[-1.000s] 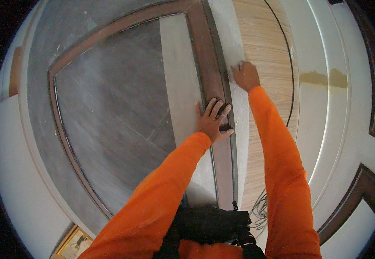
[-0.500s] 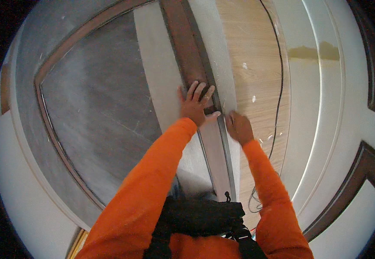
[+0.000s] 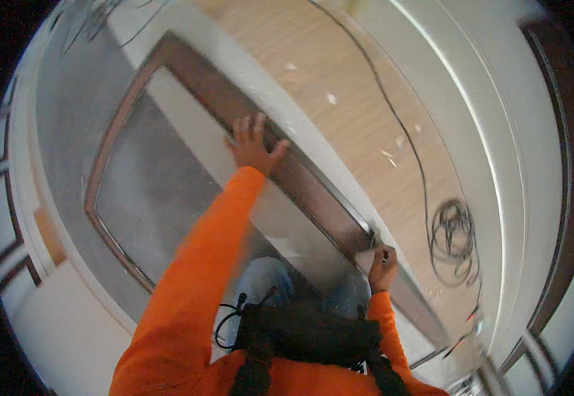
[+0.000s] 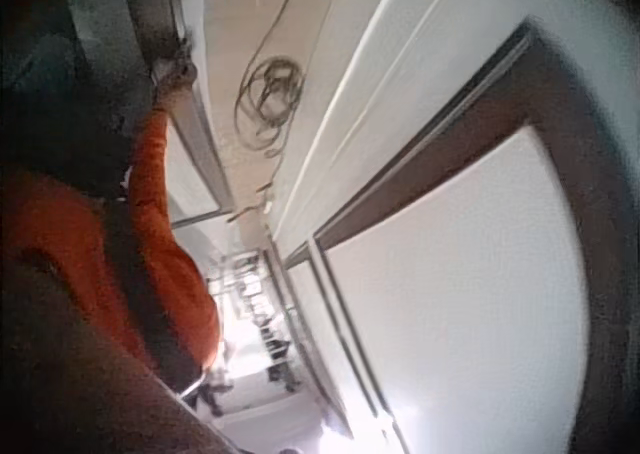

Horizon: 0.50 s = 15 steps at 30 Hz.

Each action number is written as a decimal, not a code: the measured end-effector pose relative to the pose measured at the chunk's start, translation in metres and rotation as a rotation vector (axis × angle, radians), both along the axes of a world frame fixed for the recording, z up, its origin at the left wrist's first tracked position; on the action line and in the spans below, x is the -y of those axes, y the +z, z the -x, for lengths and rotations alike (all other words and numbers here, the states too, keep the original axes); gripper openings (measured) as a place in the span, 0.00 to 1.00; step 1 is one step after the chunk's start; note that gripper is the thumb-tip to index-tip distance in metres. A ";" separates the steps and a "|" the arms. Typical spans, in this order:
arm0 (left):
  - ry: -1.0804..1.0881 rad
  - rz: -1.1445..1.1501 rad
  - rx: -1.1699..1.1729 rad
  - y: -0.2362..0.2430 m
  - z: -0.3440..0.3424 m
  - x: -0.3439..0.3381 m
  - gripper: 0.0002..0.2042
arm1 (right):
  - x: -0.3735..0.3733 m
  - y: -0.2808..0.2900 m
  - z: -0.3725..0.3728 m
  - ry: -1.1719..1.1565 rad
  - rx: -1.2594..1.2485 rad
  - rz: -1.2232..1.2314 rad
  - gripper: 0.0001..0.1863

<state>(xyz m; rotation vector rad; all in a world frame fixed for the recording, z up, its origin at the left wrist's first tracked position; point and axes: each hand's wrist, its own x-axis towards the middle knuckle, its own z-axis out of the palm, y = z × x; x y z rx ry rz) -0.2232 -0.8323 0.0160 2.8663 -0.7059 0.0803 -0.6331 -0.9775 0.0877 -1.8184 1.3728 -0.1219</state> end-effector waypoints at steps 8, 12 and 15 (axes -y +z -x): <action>-0.915 -0.253 -0.155 0.014 -0.063 -0.006 0.24 | 0.002 -0.026 0.106 -0.243 0.120 -0.134 0.16; -0.908 -0.584 -0.370 0.016 -0.077 0.034 0.22 | 0.007 -0.037 0.139 -0.286 0.080 -0.143 0.15; -0.944 -0.677 -0.389 0.023 -0.076 0.052 0.24 | -0.002 -0.044 0.147 -0.273 0.052 -0.121 0.14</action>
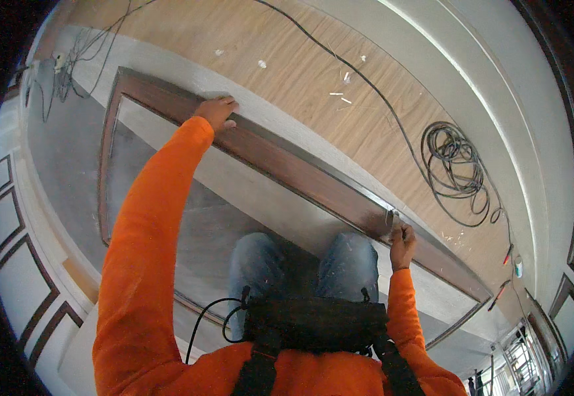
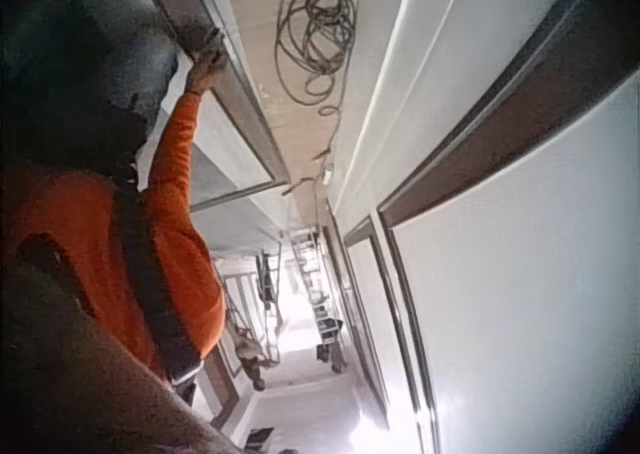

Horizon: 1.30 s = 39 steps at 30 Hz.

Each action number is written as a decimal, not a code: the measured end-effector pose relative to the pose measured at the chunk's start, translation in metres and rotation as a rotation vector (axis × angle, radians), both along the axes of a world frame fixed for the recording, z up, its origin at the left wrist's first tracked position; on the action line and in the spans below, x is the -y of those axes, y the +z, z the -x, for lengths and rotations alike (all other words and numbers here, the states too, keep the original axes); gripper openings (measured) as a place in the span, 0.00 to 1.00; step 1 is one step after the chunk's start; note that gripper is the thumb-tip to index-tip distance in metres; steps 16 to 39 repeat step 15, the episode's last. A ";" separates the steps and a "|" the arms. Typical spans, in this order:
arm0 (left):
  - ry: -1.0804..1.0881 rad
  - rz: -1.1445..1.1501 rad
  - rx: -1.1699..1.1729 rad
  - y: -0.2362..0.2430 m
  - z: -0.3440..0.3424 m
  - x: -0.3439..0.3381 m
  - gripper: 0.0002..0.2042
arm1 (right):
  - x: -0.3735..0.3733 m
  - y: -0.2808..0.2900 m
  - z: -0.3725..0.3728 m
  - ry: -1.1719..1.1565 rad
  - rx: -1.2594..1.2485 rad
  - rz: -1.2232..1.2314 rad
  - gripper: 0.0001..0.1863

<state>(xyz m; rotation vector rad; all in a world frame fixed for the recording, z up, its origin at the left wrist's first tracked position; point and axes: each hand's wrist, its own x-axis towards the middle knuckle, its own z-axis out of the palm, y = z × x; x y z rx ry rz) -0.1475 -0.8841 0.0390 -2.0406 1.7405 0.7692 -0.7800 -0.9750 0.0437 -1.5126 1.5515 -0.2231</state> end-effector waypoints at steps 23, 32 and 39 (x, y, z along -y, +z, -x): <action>0.022 -0.045 -0.140 -0.010 -0.023 0.009 0.22 | -0.018 -0.004 -0.015 -0.097 0.185 -0.078 0.11; 0.022 -0.045 -0.140 -0.010 -0.023 0.009 0.22 | -0.018 -0.004 -0.015 -0.097 0.185 -0.078 0.11; 0.022 -0.045 -0.140 -0.010 -0.023 0.009 0.22 | -0.018 -0.004 -0.015 -0.097 0.185 -0.078 0.11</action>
